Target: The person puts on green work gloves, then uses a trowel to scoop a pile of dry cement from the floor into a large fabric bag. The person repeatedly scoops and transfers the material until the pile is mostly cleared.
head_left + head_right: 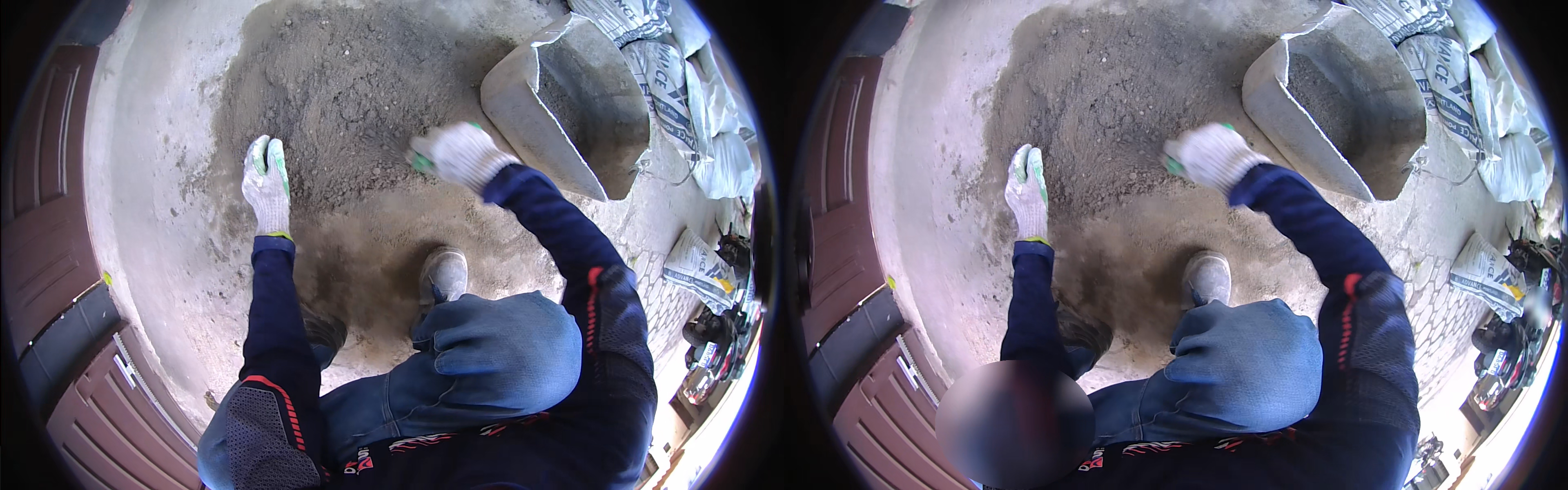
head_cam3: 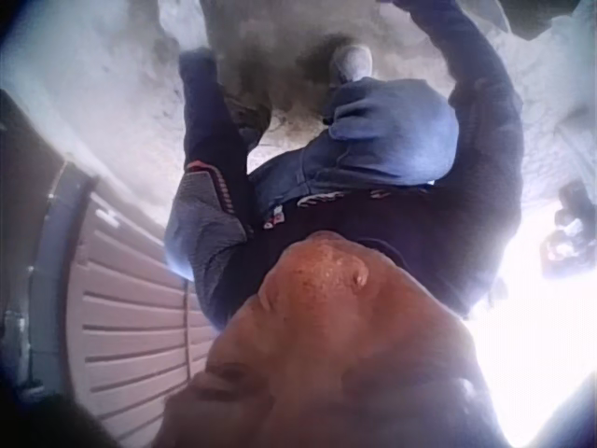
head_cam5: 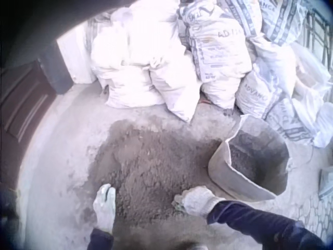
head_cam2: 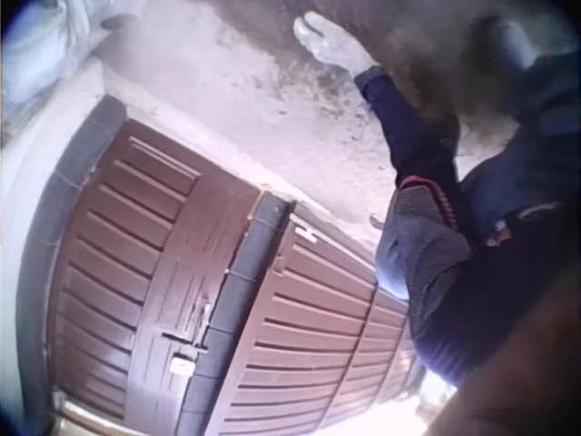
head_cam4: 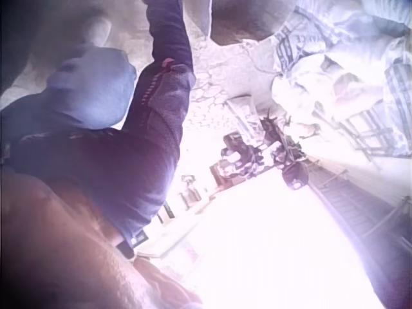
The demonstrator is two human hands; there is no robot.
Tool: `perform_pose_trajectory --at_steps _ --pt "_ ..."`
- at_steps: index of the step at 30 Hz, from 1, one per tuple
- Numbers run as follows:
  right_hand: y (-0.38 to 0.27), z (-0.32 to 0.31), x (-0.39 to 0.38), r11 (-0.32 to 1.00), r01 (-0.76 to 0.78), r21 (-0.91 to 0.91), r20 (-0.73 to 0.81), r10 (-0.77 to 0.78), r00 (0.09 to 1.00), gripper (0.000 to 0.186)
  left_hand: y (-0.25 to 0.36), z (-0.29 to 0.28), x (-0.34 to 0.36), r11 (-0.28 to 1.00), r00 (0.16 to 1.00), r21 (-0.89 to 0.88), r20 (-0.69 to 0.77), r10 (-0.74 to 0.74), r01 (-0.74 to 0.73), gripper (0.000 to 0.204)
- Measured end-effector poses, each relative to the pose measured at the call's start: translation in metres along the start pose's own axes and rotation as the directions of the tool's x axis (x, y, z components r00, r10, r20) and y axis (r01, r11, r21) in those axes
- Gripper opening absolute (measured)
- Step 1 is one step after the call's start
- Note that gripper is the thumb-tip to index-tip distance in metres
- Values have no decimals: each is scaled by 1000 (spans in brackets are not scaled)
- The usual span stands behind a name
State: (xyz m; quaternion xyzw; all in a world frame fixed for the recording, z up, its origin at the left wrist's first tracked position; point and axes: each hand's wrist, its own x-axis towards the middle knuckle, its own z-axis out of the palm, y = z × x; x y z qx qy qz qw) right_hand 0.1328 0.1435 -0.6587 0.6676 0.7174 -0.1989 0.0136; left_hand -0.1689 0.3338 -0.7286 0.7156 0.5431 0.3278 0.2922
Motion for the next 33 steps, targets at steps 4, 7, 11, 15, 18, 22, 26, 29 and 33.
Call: perform_pose_trajectory --at_steps 4,7,11,15,18,22,26,29,33 --pt "-10 -2 79 998 -57 17 -192 59 980 33 26 6 -1 973 990 -217 -93 -107 85 32" --pt "-14 -1 76 989 -96 116 -120 110 987 34 44 -10 13 940 967 -339 -229 -115 31 28" --pt "-21 -22 50 978 -160 133 -82 171 982 36 62 -44 21 903 940 -424 -279 -198 64 27" --pt "-33 -65 21 956 -266 122 35 264 964 42 75 -59 31 867 925 -498 -327 -195 7 32" --pt "-39 -100 -7 941 -316 122 -12 320 947 44 83 -57 41 861 927 -507 -342 -155 -43 33" --pt "-40 -154 -56 906 -422 21 -90 422 902 52 98 -44 57 860 930 -509 -334 -155 -39 34" --pt "-35 -201 -128 866 -500 22 -264 487 832 44 118 -26 67 780 949 -620 -288 -125 -86 31" --pt "-19 -224 -179 790 -610 60 -302 596 744 39 128 -13 67 707 965 -699 -245 -89 -112 28" --pt "5 -224 -229 165 -670 724 137 917 374 44 135 -2 63 654 978 -753 -180 -105 -69 29"
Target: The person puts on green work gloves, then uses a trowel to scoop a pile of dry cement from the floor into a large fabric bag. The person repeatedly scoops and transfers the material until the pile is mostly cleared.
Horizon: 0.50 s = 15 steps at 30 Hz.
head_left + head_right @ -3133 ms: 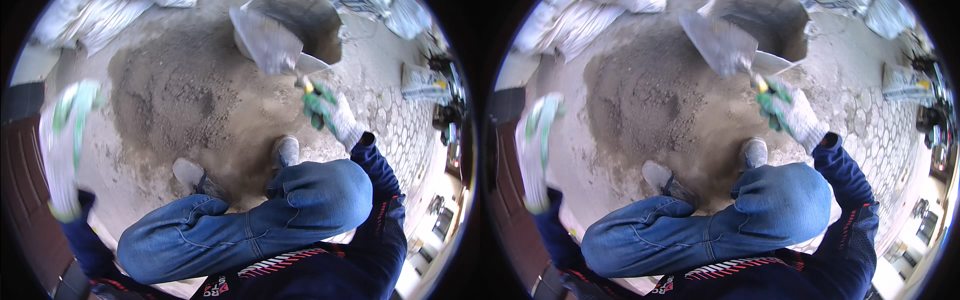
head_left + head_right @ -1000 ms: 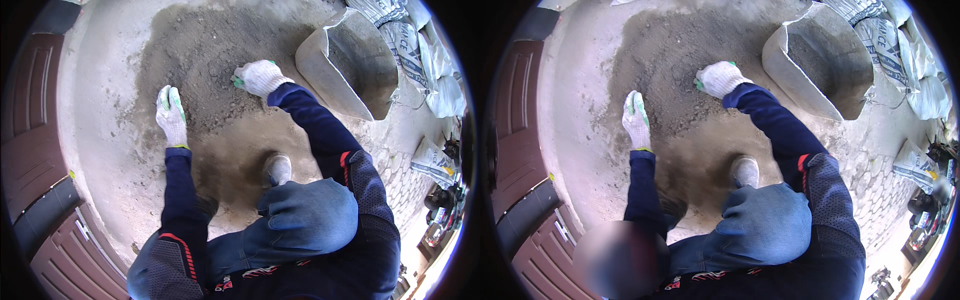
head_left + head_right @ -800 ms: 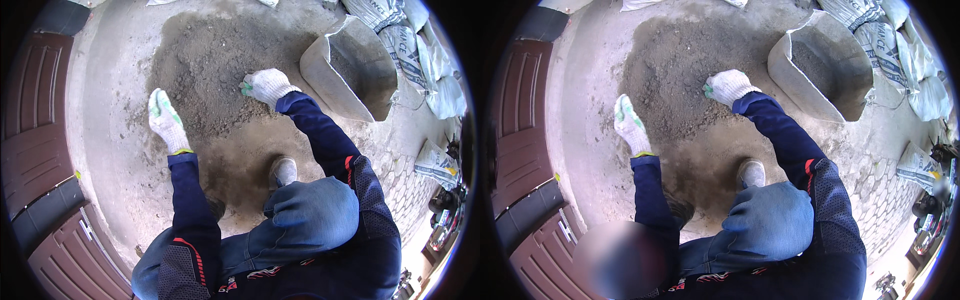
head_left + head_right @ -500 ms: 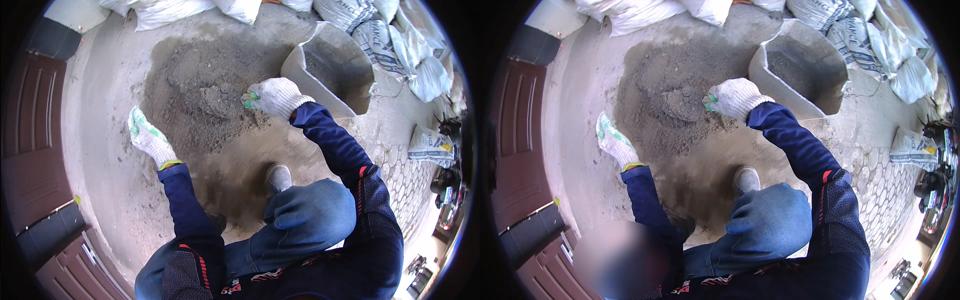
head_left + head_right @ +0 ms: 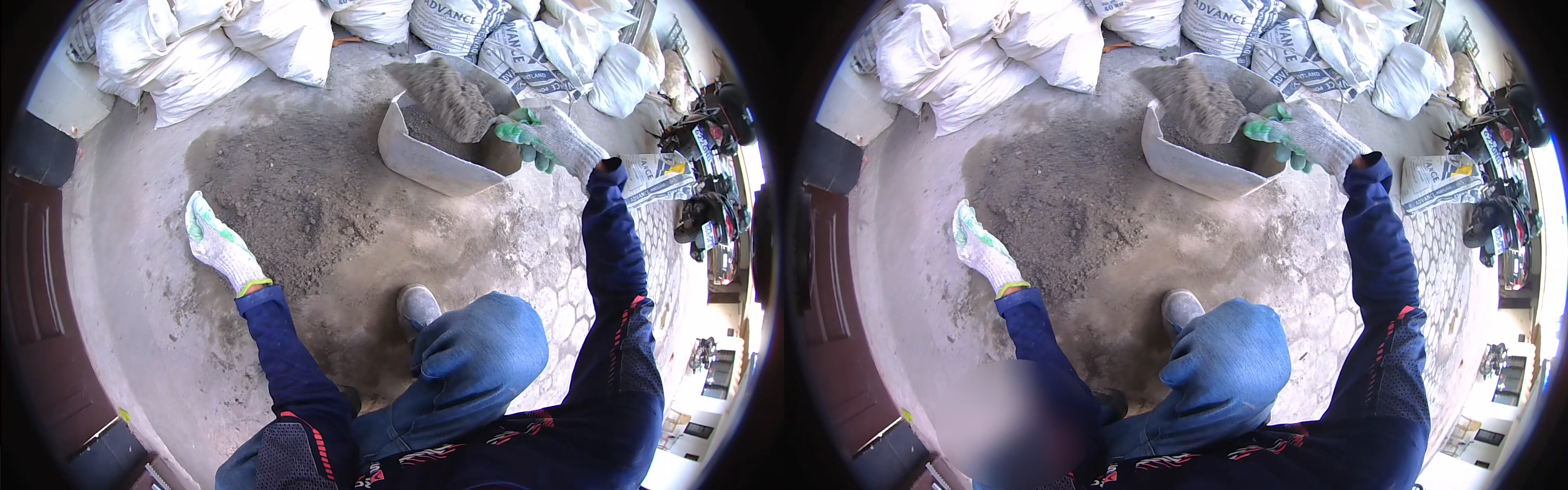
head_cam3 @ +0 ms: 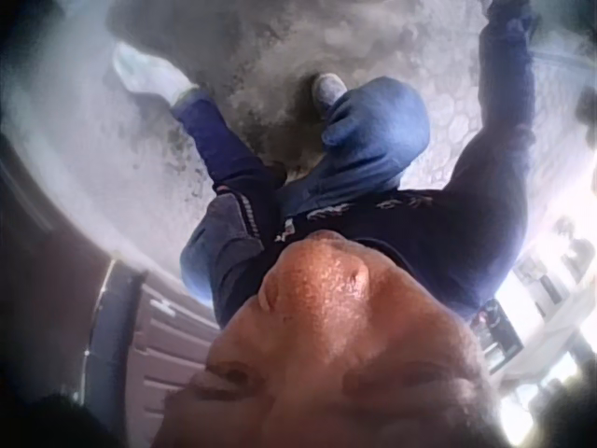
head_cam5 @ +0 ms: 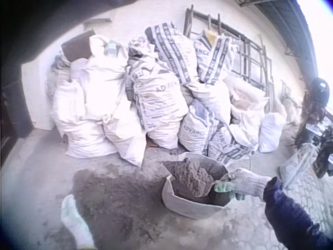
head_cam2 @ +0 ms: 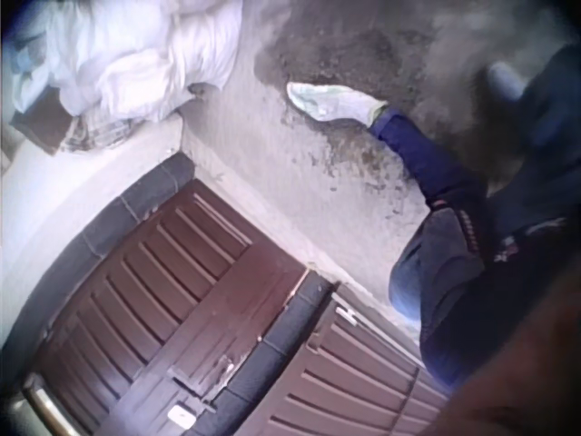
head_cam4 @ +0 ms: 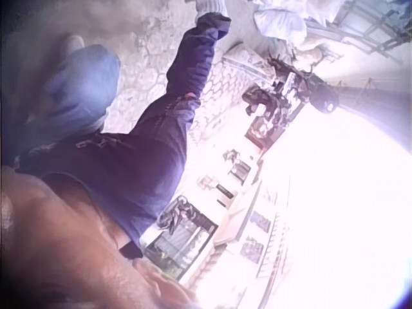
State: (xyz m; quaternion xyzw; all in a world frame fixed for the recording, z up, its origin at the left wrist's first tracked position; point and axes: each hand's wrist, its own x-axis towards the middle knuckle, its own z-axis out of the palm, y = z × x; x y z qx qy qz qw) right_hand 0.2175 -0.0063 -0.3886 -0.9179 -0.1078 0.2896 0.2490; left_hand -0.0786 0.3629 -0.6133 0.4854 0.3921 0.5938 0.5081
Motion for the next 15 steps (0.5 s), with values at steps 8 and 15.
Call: perform_pose_trajectory --at_steps 8,15 --pt "39 27 -7 731 28 682 95 -127 987 51 -8 -8 16 995 999 95 -34 27 -24 32" --pt "7 88 -69 863 139 485 249 -288 925 35 -16 -4 53 991 994 96 -69 -84 91 46"
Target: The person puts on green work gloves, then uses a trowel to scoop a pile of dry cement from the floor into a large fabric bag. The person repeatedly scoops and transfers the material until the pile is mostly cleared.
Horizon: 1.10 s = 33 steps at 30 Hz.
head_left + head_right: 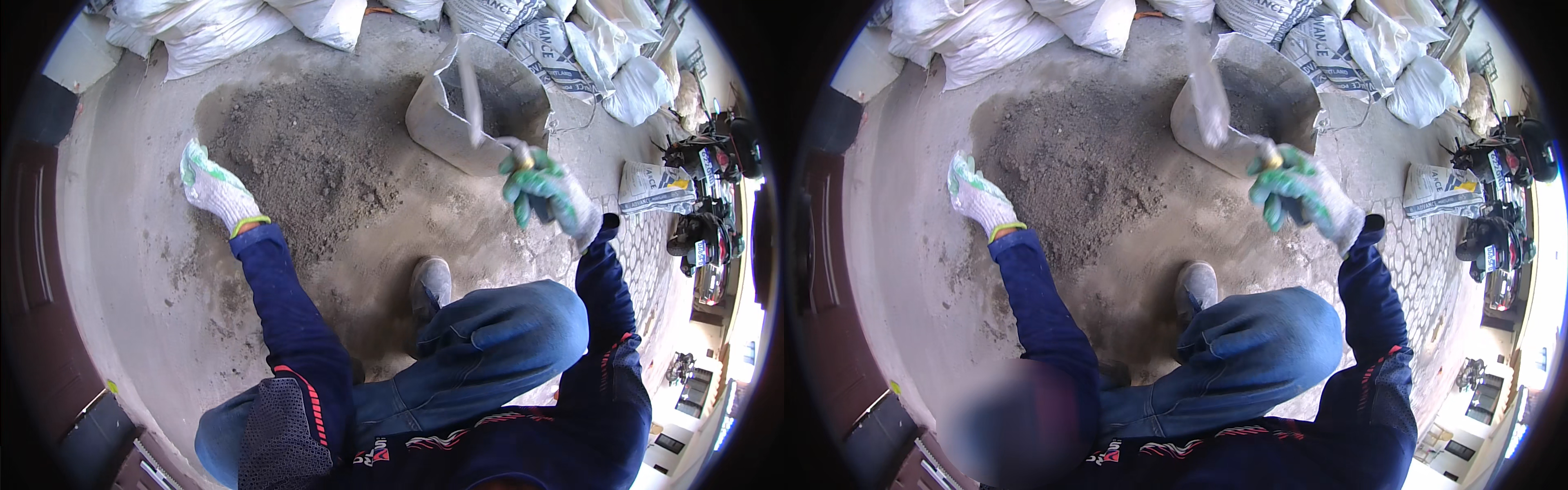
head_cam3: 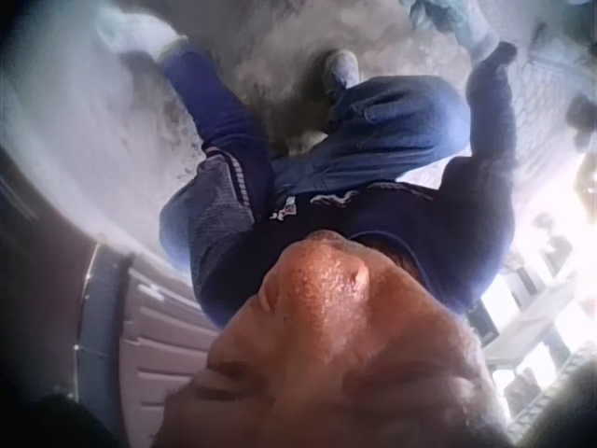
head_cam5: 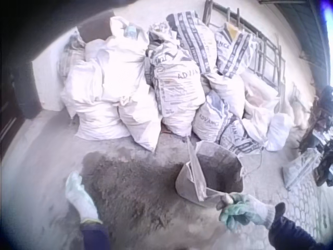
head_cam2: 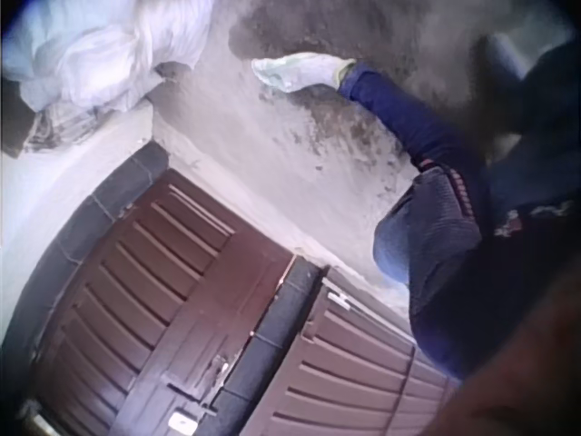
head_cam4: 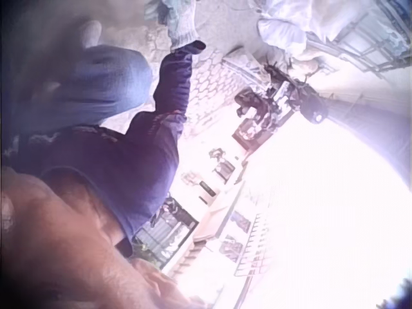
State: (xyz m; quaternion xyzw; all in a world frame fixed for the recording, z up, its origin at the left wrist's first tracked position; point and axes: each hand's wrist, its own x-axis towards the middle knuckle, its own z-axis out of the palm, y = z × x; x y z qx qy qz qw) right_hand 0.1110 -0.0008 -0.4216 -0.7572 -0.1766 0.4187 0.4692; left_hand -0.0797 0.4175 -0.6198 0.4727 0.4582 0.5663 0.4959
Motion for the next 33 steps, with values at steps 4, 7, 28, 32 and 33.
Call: perform_pose_trajectory --at_steps 4,7,28,32,33 --pt "85 45 10 929 -351 -115 71 360 930 28 2 10 -2 993 999 -116 52 -16 22 45" --pt "155 68 5 872 -417 -255 -96 406 909 31 4 5 -12 984 996 -169 88 -36 50 44" --pt "108 187 208 991 -59 -117 85 69 994 33 42 -66 -65 995 999 -98 38 -13 16 43" --pt "96 165 178 983 -54 -173 90 70 993 35 57 -62 -52 978 998 -196 -11 67 -68 41" --pt "89 158 168 987 -48 -155 91 63 994 35 58 -59 -51 979 998 -193 -18 64 -66 43"
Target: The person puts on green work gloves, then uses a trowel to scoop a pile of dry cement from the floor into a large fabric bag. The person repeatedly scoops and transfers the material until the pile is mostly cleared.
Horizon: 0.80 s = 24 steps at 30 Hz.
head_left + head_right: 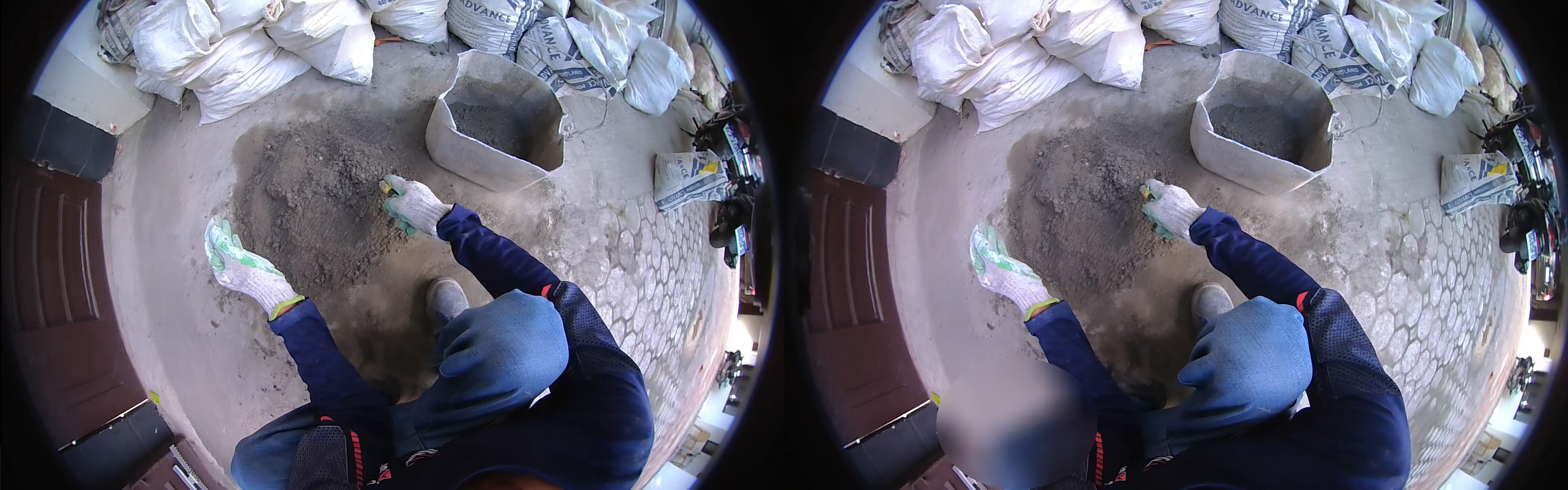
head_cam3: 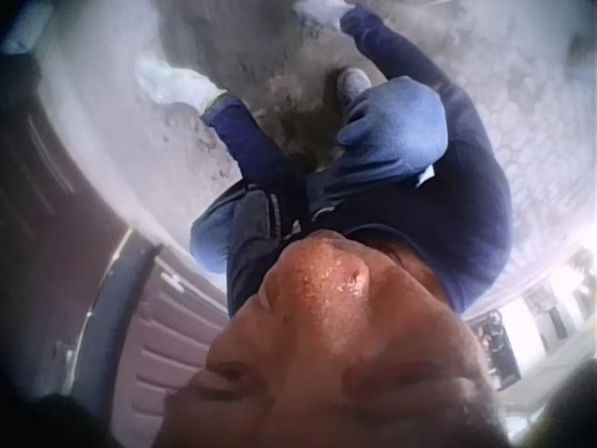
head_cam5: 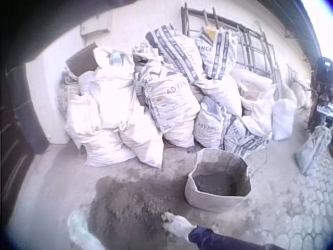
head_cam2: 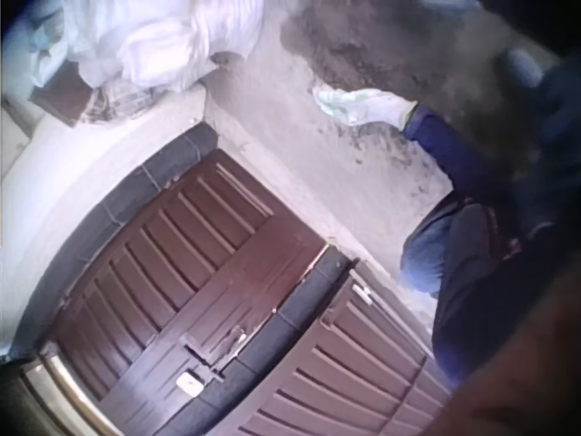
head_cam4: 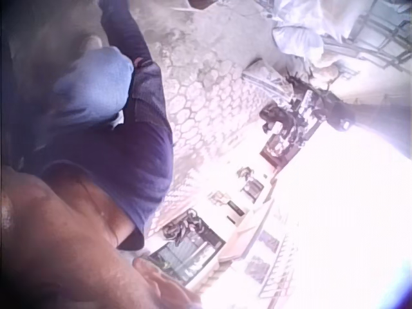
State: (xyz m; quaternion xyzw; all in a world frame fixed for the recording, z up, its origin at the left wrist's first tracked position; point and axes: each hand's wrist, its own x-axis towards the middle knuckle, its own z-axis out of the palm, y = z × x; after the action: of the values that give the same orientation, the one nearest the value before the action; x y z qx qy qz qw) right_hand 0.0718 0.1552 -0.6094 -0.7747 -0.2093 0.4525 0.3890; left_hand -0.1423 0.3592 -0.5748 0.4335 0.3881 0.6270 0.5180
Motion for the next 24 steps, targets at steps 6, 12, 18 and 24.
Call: perform_pose_trajectory --at_steps 6,12,18,24 --pt "-60 -61 -78 999 -22 42 79 19 997 45 -2 26 3 995 995 -47 -48 -88 86 45" --pt "-103 -138 -176 992 35 119 -5 -35 999 63 -5 48 0 998 998 -20 24 -57 57 44" --pt "-93 -187 -226 995 -33 -93 -406 -8 914 59 -18 44 -6 999 997 12 69 -38 37 42" --pt "7 -170 -168 456 -455 -765 -617 -318 720 63 -27 30 1 996 995 -9 58 -83 83 45"
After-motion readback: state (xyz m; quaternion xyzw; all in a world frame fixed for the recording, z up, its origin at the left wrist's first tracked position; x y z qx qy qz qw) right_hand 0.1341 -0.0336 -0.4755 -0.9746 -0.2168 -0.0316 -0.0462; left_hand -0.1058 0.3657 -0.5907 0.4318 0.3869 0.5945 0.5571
